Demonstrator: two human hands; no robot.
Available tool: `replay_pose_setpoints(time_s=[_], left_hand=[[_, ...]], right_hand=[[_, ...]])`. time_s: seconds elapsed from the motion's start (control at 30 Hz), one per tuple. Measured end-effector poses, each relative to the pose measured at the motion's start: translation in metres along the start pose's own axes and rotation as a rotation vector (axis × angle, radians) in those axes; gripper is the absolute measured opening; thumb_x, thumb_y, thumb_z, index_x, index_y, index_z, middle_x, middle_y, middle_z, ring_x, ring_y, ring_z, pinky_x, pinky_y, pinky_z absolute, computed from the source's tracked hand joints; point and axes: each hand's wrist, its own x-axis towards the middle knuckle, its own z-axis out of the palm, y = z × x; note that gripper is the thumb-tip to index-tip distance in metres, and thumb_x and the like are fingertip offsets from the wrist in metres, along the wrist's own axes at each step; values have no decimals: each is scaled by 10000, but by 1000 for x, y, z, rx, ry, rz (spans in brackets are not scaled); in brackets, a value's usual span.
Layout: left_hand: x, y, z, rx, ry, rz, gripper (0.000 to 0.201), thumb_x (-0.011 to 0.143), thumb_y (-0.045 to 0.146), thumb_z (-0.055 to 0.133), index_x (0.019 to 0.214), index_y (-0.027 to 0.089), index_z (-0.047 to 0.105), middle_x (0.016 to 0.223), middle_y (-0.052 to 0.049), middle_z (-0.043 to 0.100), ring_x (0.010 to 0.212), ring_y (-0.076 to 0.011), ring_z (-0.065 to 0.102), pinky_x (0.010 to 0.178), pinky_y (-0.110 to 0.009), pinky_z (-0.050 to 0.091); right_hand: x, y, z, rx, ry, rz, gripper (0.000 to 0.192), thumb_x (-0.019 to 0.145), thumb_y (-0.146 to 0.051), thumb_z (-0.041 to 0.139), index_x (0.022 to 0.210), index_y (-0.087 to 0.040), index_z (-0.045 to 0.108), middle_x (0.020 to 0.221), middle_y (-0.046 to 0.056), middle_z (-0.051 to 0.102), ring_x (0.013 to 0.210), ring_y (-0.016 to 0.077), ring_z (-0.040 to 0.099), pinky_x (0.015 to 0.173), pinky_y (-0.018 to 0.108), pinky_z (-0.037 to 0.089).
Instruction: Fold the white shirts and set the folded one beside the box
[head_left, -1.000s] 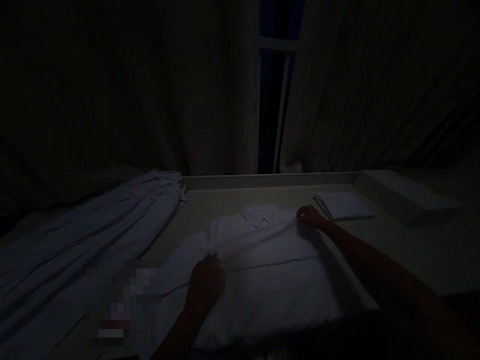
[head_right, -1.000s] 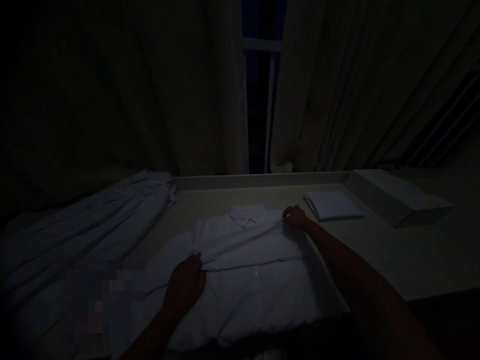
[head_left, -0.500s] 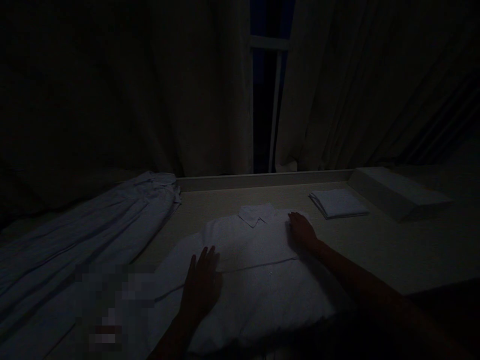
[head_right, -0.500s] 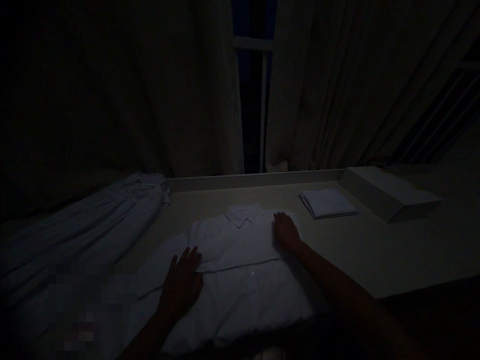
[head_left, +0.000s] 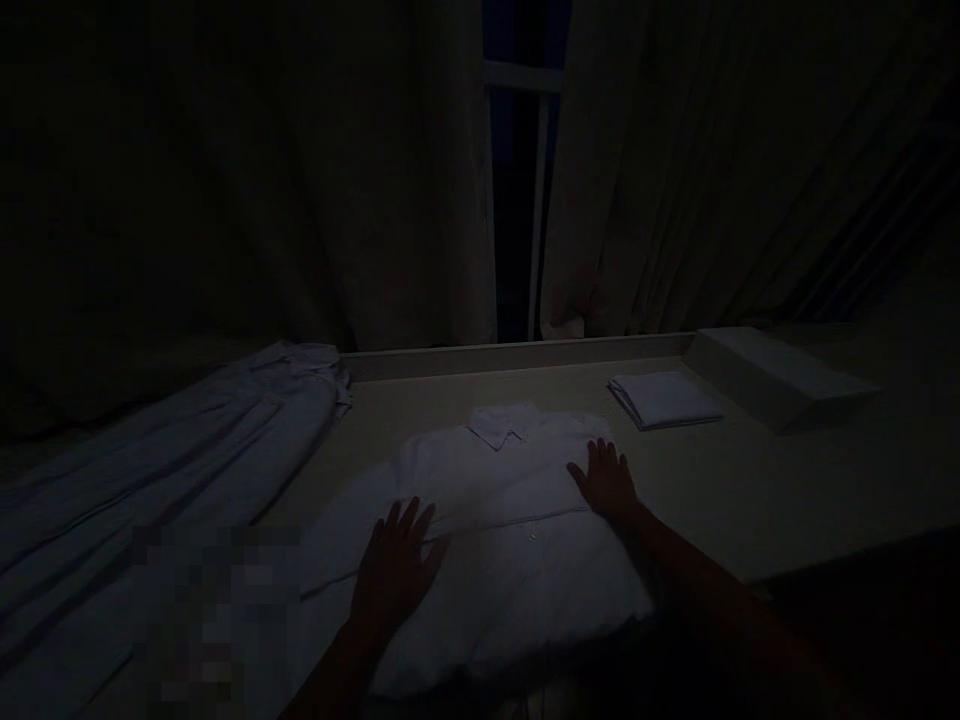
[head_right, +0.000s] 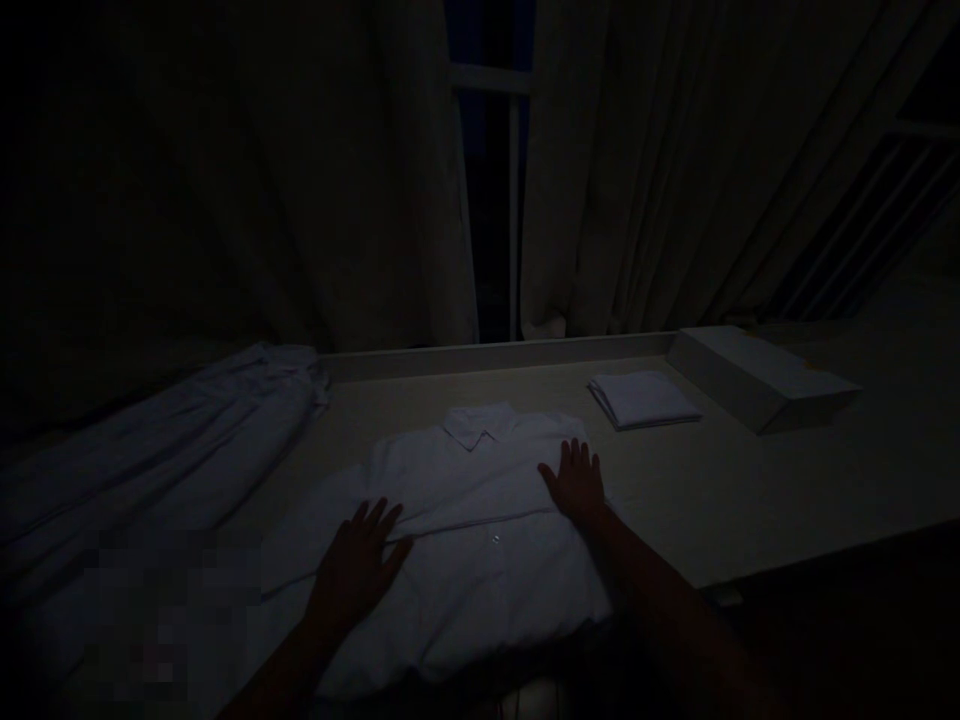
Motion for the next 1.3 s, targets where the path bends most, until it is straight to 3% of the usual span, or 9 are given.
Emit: replay_pose_setpoints(time_s=[0.3, 0.4, 0.5, 0.63, 0.77, 0.87, 1.1, 1.3], left_hand=[[-2, 4, -2, -35, 27, -32, 521, 904, 486, 483, 1369, 254, 519, 1459, -110, 464, 1394, -326, 339, 1099, -536, 303], [-2, 5, -4, -48, 25, -40, 519, 910, 495, 467, 1364, 250, 523, 1451, -111, 474, 1386, -325, 352, 1095, -537, 309], [-1, 7, -7, -61, 21, -50, 516, 913, 505, 457, 1353, 247, 534, 1443, -113, 483, 1380, -326, 360, 1091, -542, 314], [-2, 8, -9, -72, 24, -62, 521, 907, 504, 469, 1354, 243, 534, 1448, -116, 475, 1380, -330, 360, 1100, -547, 300], [-5, 7, -7, -82, 34, -64, 527, 905, 496, 477, 1370, 251, 515, 1465, -109, 456, 1389, -326, 348, 1116, -546, 278], [-6, 7, -7, -100, 36, -71, 502, 920, 458, 456, 1376, 252, 507, 1472, -105, 447, 1398, -318, 335, 1123, -545, 267], [-11, 2, -8, -146, 60, -135, 519, 911, 440, 472, 1374, 205, 497, 1490, -117, 420, 1400, -312, 329, 1130, -532, 259], [-71, -52, -35, -28, 194, -465, 501, 910, 370, 439, 1355, 142, 475, 1466, -161, 433, 1393, -327, 326, 1116, -525, 271]], right_hand=[[1, 0, -11, -52, -28, -17, 889, 909, -701, 185, 1500, -40, 252, 1560, 231, 188, 1447, 350, 136, 1137, 535, 70], [-6, -14, -21, -65, 29, -115, 853, 919, -683, 205, 1504, -64, 256, 1578, 202, 148, 1462, 336, 61, 1143, 538, 30], [-23, -46, -27, -17, 31, -245, 804, 926, -673, 218, 1517, -129, 253, 1593, 158, 127, 1467, 324, 29, 1146, 540, 33], [-50, -113, -28, 84, -59, -415, 723, 942, -636, 247, 1508, -190, 300, 1590, 123, 169, 1467, 323, 58, 1149, 540, 75], [-71, -184, -20, 206, -69, -597, 580, 988, -519, 219, 1507, -273, 297, 1589, 54, 199, 1466, 287, 111, 1153, 523, 122], [-78, -216, -12, 235, -88, -638, 529, 1000, -461, 223, 1492, -297, 330, 1575, 40, 244, 1459, 280, 154, 1148, 529, 143], [-85, -223, -4, 212, -23, -608, 505, 1001, -435, 257, 1478, -299, 350, 1559, 39, 288, 1456, 262, 175, 1149, 537, 133], [-88, -224, -3, 170, 16, -578, 512, 1003, -407, 256, 1478, -246, 358, 1564, 72, 274, 1453, 271, 180, 1154, 522, 124]])
